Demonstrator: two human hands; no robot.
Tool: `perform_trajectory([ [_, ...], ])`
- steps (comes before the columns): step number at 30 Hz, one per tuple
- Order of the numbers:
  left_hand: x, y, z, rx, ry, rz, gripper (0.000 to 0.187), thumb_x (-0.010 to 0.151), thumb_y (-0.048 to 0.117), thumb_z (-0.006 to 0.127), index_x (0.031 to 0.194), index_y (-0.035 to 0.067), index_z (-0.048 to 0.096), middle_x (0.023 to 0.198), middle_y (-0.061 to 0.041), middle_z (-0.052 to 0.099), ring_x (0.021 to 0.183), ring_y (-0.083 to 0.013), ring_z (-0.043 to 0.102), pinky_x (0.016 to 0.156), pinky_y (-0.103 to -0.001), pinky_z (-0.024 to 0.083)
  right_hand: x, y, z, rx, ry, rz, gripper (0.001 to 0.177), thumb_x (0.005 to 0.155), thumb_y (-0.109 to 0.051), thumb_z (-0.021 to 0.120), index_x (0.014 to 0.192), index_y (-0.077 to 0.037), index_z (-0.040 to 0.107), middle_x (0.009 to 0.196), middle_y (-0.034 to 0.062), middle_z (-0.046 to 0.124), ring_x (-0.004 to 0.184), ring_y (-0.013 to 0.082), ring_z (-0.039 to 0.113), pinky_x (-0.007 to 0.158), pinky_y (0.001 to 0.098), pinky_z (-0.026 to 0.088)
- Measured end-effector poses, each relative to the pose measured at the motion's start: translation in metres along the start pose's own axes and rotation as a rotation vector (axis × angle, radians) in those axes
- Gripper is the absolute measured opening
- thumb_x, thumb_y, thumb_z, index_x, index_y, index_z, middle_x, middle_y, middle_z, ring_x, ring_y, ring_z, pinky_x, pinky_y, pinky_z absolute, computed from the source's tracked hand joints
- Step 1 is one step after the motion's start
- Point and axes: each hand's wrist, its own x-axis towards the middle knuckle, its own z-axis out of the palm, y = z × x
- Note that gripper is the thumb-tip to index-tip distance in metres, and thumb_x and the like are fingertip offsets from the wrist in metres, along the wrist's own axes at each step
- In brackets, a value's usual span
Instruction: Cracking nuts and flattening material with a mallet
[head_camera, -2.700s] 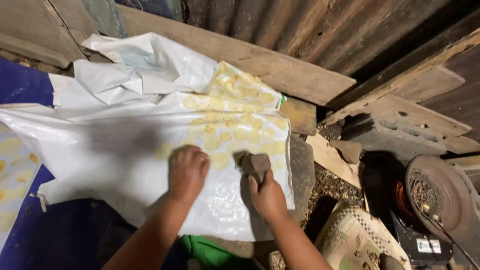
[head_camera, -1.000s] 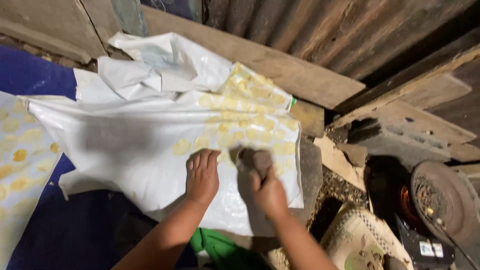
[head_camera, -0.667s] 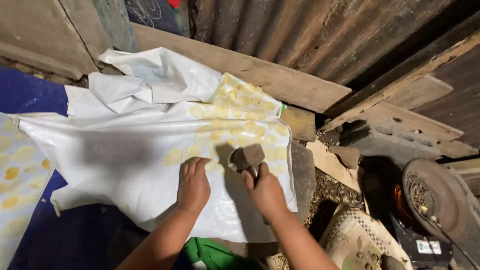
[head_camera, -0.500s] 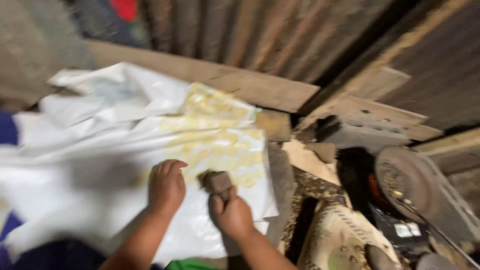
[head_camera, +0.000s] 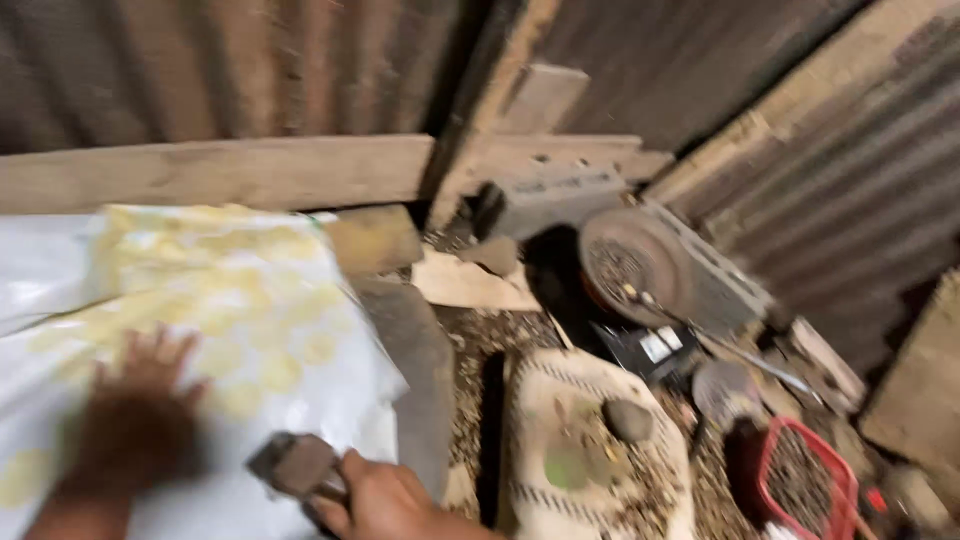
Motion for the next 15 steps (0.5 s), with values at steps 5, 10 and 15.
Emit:
perform_trajectory([
  [5, 0.019, -0.007, -0.029, -0.119, -0.304, -0.188, 0.085, 0.085, 0.067, 0.041, 0.162, 0.030, 0.031, 0.174, -0.003, 0.026, 0.157, -0.0366, 0.030, 0.117, -0.068, 0.031, 0.016, 0.014, 0.006, -0.103, 0.218, -0.101, 0.045, 0.097, -0.040, 0.060, 0.114, 0.001, 0.049, 0.090, 0.0248, 0.069, 0.074, 0.0505, 0.064, 0.067, 0.0515, 0.052],
  [10, -0.038, 0.059, -0.125, -0.499, 0.270, -0.033, 0.078, 0.084, 0.024, 0.071, 0.153, -0.010, 0.060, 0.166, -0.051, 0.045, 0.148, -0.0701, 0.043, 0.117, -0.069, 0.040, -0.037, 0.057, -0.103, -0.473, -0.094, -0.398, 0.026, 0.086, -0.023, 0.069, 0.101, -0.004, 0.063, 0.101, 0.0163, 0.062, 0.093, 0.0339, 0.061, 0.086, 0.0472, 0.051],
  [15, -0.040, -0.038, 0.048, -1.564, -0.203, -0.442, 0.056, 0.098, -0.008, 0.038, 0.153, -0.014, 0.041, 0.145, -0.036, 0.052, 0.126, -0.0488, 0.052, 0.111, -0.055, 0.039, -0.103, 0.171, -0.258, -0.987, -0.250, 0.195, 0.035, 0.082, -0.019, 0.064, 0.116, -0.014, 0.060, 0.122, 0.0056, 0.053, 0.110, 0.0221, 0.059, 0.089, 0.0455, 0.053],
])
